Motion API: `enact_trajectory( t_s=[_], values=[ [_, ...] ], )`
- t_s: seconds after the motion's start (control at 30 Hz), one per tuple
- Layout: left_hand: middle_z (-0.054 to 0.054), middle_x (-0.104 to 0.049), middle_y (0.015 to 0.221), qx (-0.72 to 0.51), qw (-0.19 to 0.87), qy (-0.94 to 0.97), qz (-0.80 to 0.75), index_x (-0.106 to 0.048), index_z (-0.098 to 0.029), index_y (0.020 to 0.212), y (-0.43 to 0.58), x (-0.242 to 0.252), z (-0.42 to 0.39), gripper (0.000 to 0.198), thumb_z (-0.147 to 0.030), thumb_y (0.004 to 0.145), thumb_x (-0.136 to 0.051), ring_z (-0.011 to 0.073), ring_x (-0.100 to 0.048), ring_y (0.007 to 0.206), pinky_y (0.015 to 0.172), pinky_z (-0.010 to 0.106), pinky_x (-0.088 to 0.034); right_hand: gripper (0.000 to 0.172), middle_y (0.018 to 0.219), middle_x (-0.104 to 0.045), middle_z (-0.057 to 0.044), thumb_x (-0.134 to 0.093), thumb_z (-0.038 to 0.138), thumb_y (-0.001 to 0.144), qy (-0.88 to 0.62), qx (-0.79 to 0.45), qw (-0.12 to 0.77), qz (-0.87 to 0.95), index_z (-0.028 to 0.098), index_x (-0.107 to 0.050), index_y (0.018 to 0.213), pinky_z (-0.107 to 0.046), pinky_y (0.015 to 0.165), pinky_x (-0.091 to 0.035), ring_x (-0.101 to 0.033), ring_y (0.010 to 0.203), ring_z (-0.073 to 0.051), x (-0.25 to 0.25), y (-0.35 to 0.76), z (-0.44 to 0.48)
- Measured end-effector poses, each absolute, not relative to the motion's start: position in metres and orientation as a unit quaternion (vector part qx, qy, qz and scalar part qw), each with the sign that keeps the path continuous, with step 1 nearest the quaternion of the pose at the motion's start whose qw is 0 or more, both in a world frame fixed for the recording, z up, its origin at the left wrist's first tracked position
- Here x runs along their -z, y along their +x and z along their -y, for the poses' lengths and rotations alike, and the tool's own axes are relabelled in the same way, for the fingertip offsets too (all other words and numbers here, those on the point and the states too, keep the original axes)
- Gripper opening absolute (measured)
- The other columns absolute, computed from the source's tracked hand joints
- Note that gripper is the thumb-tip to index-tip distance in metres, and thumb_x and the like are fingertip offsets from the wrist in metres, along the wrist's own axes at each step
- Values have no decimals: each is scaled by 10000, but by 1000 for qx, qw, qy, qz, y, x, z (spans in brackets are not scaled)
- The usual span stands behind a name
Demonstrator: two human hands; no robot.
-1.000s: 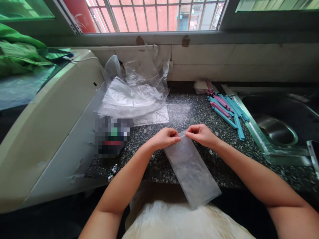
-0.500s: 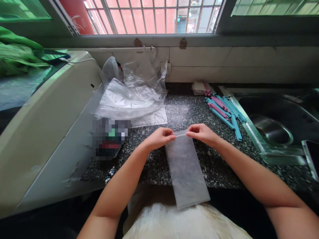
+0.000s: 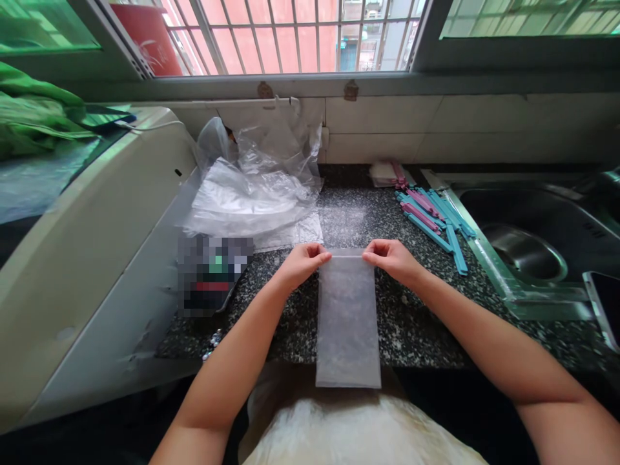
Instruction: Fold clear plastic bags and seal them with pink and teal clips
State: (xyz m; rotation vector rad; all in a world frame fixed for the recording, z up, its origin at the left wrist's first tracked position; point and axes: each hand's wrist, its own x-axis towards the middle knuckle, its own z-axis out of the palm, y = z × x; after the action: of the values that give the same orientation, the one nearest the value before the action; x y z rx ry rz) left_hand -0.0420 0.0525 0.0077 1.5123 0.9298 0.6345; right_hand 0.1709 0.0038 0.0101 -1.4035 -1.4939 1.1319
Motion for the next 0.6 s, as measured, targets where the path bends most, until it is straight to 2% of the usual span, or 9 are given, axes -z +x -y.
enact_trajectory(
  t_s=[0.13, 0.23, 0.37, 0.6],
  values=[
    [-52, -412, 538, -243, 565, 684, -392, -498, -147, 595, -41, -8, -52, 341, -469, 629, -604, 77, -346, 522, 522, 221, -254, 295, 576, -500, 31, -631, 428, 636, -535, -501, 310, 606, 138, -572, 645, -234, 543, -326, -427, 548, -82, -12, 172, -4],
    [-50, -415, 540, -230, 559, 696, -387, -502, -147, 607, -39, -9, -49, 330, -462, 646, -591, 80, -348, 530, 524, 220, -263, 288, 588, -511, 20, -614, 415, 653, -530, -502, 289, 620, 129, -583, 652, -233, 538, -317, -429, 551, -82, -13, 168, -3],
    [-43, -419, 577, -241, 565, 689, -384, -493, -149, 638, -39, -8, -47, 359, -497, 674, -569, 83, -354, 550, 529, 220, -266, 261, 554, -467, 32, -581, 394, 674, -543, -450, 319, 633, 138, -568, 627, -228, 516, -287, -391, 529, -77, -16, 167, -1],
    [-49, -371, 551, -166, 603, 685, -373, -482, -147, 584, -40, 5, -50, 340, -465, 660, -575, 80, -327, 533, 527, 229, -234, 271, 580, -496, 14, -567, 414, 675, -565, -388, 372, 625, 150, -555, 617, -236, 528, -318, -407, 547, -91, -14, 178, -6]
  ],
)
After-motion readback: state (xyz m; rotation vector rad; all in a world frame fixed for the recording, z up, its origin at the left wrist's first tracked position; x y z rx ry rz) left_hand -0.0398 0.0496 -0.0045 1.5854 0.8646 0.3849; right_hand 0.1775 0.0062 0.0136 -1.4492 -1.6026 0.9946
